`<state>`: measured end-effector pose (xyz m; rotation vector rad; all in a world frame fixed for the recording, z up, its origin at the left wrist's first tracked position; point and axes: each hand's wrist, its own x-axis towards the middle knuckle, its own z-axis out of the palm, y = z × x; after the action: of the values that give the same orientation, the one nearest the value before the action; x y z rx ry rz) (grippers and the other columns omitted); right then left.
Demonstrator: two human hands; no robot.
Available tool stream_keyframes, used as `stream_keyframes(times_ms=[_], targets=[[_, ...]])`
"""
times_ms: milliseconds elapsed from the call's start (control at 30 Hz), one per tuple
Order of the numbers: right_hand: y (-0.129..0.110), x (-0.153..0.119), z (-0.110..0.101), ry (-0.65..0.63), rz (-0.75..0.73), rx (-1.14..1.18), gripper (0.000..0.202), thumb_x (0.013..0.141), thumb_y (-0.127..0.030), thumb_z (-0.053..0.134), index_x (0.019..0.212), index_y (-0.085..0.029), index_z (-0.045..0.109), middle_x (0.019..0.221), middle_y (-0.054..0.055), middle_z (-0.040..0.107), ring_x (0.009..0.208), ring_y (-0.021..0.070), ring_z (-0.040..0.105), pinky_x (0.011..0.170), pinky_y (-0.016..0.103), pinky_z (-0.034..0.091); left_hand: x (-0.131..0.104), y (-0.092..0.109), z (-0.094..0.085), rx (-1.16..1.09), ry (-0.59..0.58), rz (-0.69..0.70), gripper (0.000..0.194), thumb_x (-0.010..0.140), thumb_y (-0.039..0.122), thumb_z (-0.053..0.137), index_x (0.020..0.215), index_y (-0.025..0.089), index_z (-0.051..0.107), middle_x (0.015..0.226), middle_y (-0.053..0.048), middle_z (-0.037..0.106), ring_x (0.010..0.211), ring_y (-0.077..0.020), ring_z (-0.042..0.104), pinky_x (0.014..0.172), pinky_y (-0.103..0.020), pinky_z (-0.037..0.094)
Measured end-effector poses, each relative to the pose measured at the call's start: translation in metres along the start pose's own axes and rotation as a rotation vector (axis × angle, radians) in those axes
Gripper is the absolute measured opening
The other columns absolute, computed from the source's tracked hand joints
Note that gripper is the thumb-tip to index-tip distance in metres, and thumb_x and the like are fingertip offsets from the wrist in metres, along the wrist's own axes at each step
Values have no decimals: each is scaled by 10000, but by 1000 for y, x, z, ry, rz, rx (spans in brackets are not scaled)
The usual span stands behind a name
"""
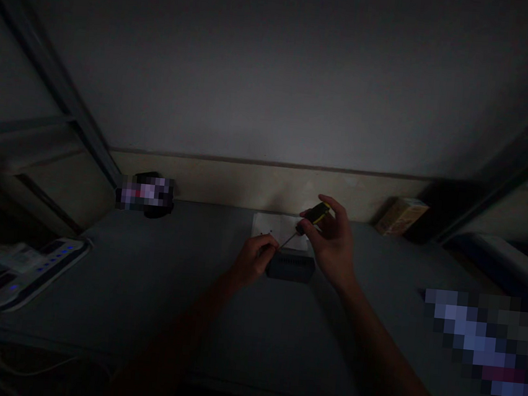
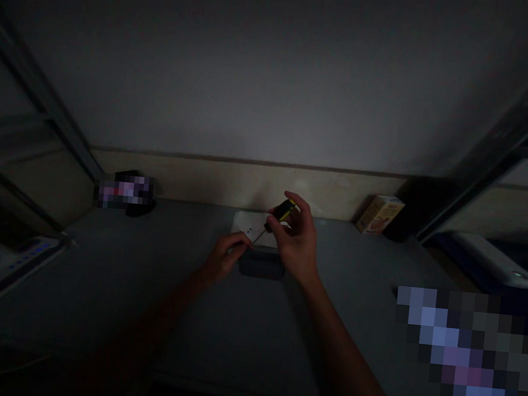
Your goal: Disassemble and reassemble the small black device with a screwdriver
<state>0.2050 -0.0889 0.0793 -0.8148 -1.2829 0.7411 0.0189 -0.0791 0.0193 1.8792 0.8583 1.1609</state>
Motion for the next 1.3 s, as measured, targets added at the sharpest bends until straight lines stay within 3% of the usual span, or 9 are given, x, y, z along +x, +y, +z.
stream_keyframes(times_ms=[1300], targets=[[1,0,-1,-14,-23,-19,550,864,-322,765,1352,-344,512,989,19,676,836,193,681,680,362,635,-1,1,0,-28,-3,-29,282,964,357,495,803,176,639,771,-28,613,762,-187,571,737,-301,407]])
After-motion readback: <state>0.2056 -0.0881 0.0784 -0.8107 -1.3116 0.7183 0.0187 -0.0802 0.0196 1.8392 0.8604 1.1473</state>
